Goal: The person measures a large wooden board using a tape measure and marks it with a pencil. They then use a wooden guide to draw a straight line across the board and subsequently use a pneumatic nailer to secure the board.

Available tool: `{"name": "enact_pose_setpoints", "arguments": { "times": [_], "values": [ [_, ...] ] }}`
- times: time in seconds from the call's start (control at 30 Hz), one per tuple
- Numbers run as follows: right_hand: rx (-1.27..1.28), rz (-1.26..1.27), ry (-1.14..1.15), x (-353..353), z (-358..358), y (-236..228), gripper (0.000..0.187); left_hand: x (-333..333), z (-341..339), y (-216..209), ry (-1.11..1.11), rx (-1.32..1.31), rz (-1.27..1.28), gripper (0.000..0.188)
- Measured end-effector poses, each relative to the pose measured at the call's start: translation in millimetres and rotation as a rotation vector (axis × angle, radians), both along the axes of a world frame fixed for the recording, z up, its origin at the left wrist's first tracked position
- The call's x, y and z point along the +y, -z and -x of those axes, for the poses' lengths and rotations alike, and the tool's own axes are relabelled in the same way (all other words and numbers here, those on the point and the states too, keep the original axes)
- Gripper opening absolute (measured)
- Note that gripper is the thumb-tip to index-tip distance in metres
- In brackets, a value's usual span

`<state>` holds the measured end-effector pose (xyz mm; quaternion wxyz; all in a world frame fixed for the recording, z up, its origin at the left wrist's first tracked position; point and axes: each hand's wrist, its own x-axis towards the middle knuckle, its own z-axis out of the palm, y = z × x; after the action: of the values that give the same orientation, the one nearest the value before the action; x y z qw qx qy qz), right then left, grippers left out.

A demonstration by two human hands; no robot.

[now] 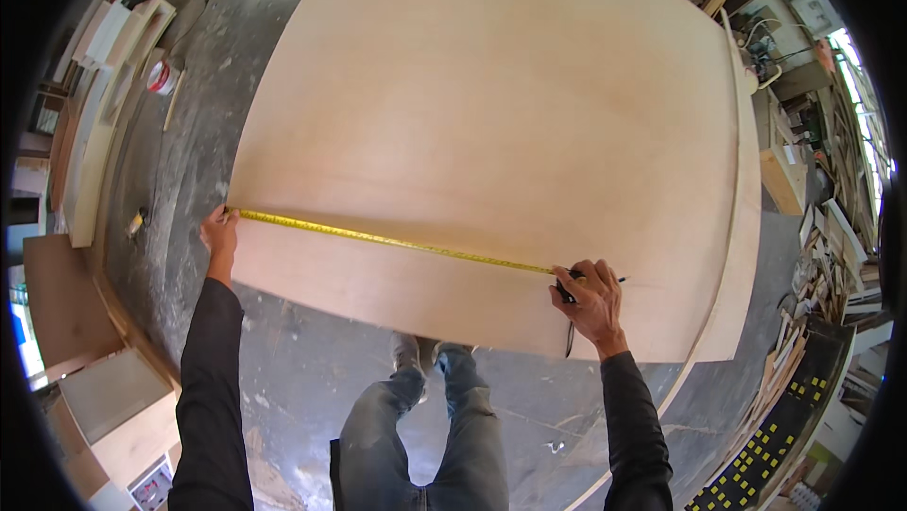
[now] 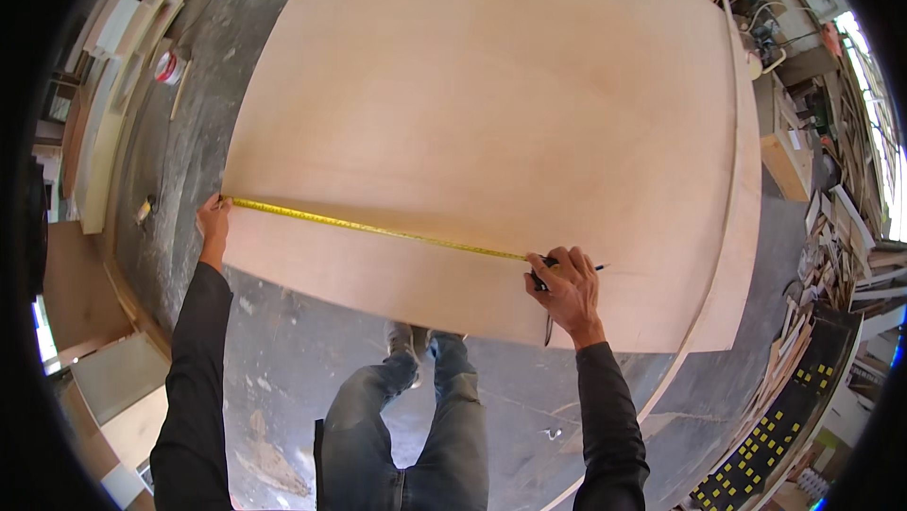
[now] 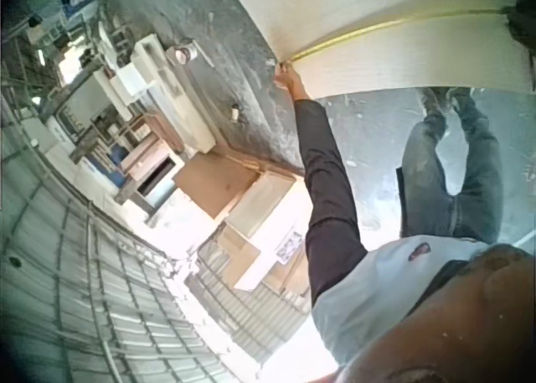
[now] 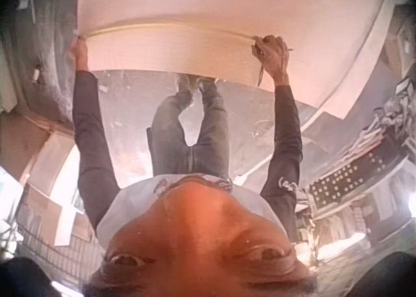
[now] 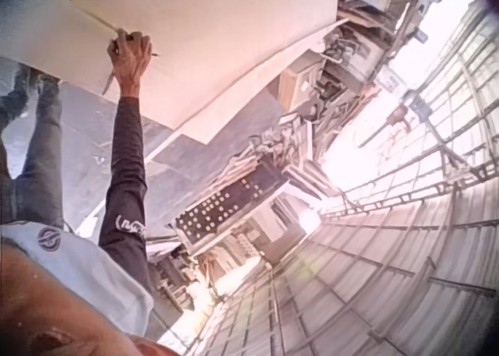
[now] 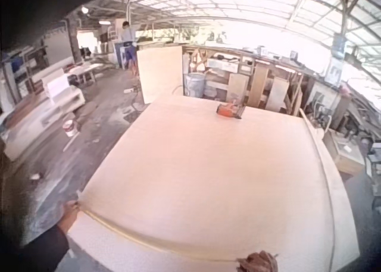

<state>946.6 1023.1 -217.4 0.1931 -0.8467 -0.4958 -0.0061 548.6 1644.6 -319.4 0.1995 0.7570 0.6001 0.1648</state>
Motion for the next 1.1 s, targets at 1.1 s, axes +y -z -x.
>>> {"name": "enact_pose_setpoints", "arguments": {
  "times": [1.1],
  "values": [
    [-0.37,0.039,0.411,230.8,-352.2,49.2,0.041,197.8,-456.7,-4.6,0.018,-0.18,-0.15,0.047]
  ]
}}
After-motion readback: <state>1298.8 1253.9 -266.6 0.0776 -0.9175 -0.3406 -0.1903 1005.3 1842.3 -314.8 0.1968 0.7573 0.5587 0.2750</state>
